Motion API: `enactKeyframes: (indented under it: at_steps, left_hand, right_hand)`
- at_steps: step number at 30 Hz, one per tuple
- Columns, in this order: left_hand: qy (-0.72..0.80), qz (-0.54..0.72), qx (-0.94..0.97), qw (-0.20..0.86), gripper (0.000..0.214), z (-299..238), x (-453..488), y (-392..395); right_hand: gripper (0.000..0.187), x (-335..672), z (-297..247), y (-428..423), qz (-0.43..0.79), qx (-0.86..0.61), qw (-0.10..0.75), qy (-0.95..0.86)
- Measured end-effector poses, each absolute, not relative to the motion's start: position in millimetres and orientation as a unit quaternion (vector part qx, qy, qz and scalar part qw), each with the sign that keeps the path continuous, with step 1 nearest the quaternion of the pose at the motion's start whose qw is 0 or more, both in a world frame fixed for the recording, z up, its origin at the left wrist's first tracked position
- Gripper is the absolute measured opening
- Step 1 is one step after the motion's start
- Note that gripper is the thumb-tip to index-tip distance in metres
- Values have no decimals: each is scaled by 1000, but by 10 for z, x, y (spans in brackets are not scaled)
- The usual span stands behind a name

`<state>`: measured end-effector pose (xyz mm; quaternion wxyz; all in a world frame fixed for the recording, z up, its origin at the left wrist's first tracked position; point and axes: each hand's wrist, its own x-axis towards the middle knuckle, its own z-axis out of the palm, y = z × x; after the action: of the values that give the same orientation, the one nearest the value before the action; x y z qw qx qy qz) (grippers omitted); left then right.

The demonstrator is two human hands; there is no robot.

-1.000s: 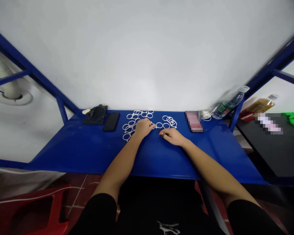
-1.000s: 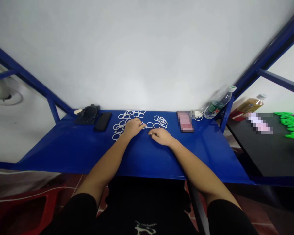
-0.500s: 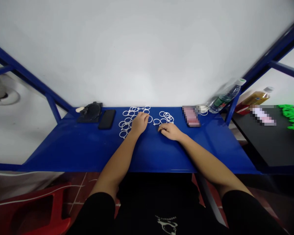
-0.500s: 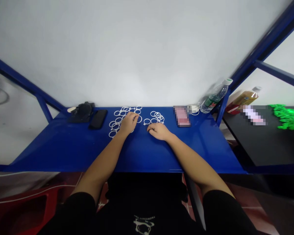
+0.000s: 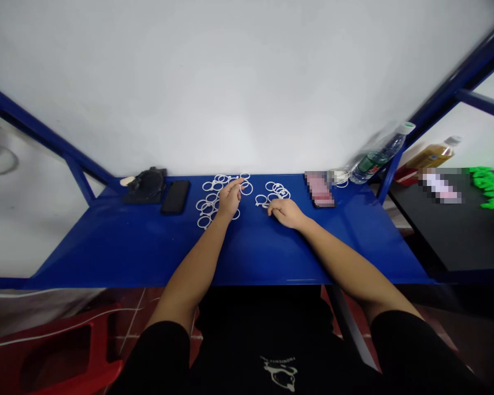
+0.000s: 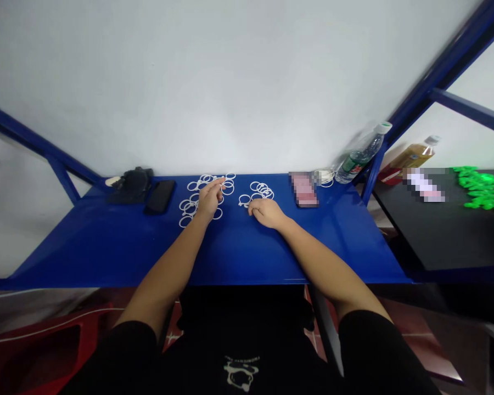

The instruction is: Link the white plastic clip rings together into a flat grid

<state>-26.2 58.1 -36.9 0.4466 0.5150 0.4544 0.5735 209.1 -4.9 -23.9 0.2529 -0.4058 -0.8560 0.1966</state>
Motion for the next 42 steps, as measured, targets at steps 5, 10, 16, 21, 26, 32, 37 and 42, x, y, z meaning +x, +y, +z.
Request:
enactKeyframes:
  at_steps: [5,10,16,21,26,32,37,42]
  left_hand:
    - [447,567,519,458,30,-341,-249,558]
    - [453,560,515,464,35,-371,-259,584]
    - [446,546,545,453,37,-388,-278,574]
    - [460,537,571,417,37,-376,-281,550]
    - [489,524,584,381,36,-342,-277,501]
    - [479,487,669,294,33,-280,-249,403]
    - [473,435,706,299,30,-341,-215,385]
    - [445,366,733,361,36,-389,-121,424]
  right_hand:
    - [34,2063,-228,-89,219,-444,239,-835]
    - [35,2062,-216,-76,240,-440,238,-832]
    - [35,2060,-206,-69,230,-437,233,-838]
    - [35,2065,-228,-69,221,-424,238,-845]
    - [36,2074,-245,-63,215,-426,233,-847]
    - [38,2052,-222,-68,205,-425,229,-851]
    - [36,2051,-229,-72,182,-429,216,-858]
    - [31,2045,-174,-110,112,-437,175,-875]
